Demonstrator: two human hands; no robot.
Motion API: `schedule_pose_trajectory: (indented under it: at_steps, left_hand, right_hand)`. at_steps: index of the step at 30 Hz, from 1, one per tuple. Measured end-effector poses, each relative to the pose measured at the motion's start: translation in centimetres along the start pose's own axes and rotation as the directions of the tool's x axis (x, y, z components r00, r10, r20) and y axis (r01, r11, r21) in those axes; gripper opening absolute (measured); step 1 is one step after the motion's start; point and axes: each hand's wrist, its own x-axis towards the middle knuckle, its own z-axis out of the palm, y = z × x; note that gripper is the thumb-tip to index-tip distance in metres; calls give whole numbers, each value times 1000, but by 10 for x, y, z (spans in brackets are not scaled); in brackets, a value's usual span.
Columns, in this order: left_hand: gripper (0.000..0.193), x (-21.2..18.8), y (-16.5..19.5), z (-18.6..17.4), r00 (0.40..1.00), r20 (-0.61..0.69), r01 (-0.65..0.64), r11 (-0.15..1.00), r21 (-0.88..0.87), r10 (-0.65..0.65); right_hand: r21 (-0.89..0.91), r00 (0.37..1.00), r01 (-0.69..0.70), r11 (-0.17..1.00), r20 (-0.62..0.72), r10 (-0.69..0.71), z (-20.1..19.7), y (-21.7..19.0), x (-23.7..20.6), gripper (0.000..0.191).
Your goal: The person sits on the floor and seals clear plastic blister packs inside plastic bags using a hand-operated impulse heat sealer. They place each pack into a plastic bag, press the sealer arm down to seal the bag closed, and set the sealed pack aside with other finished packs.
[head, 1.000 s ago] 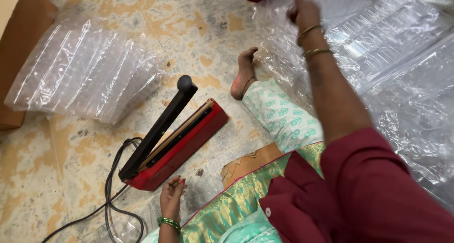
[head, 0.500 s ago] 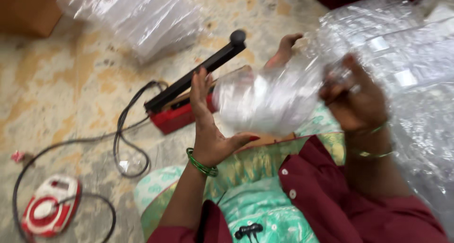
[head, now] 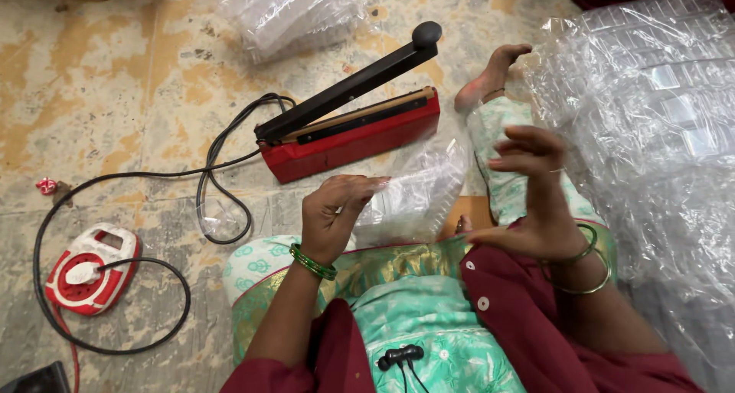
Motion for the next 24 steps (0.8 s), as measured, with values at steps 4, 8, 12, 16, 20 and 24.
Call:
schedule_pose_trajectory:
  at_steps: [4, 8, 12, 16, 20, 24]
  left_hand:
    - [15, 6, 17, 0, 994, 82, -87, 990, 113, 78]
    - [9, 5, 24, -5, 990, 111, -108, 969, 220, 85]
    - [18, 5, 18, -25, 993, -117, 30, 965, 260, 1]
    - [31, 7, 15, -40, 941, -45, 339, 933, 117, -336]
    - [14, 25, 18, -46, 950, 137, 236, 932, 276, -282]
    - [19, 48, 21, -36, 978, 113, 143, 956, 257, -177]
  right_hand:
    - [-303, 954, 83, 950, 301, 13, 9, 4, 36, 96]
    - [-456, 929, 214, 864, 367, -36, 3, 25, 67, 58]
    - [-484, 934, 224, 846, 356, -44, -29, 35, 69, 34]
    - [-417, 830, -251, 874, 371, 415, -44, 44, 26, 33]
    - [560, 920, -367, 743, 103, 377, -11, 88, -30, 56]
    - [-263, 607, -539, 800, 537, 586, 75, 154, -70, 75]
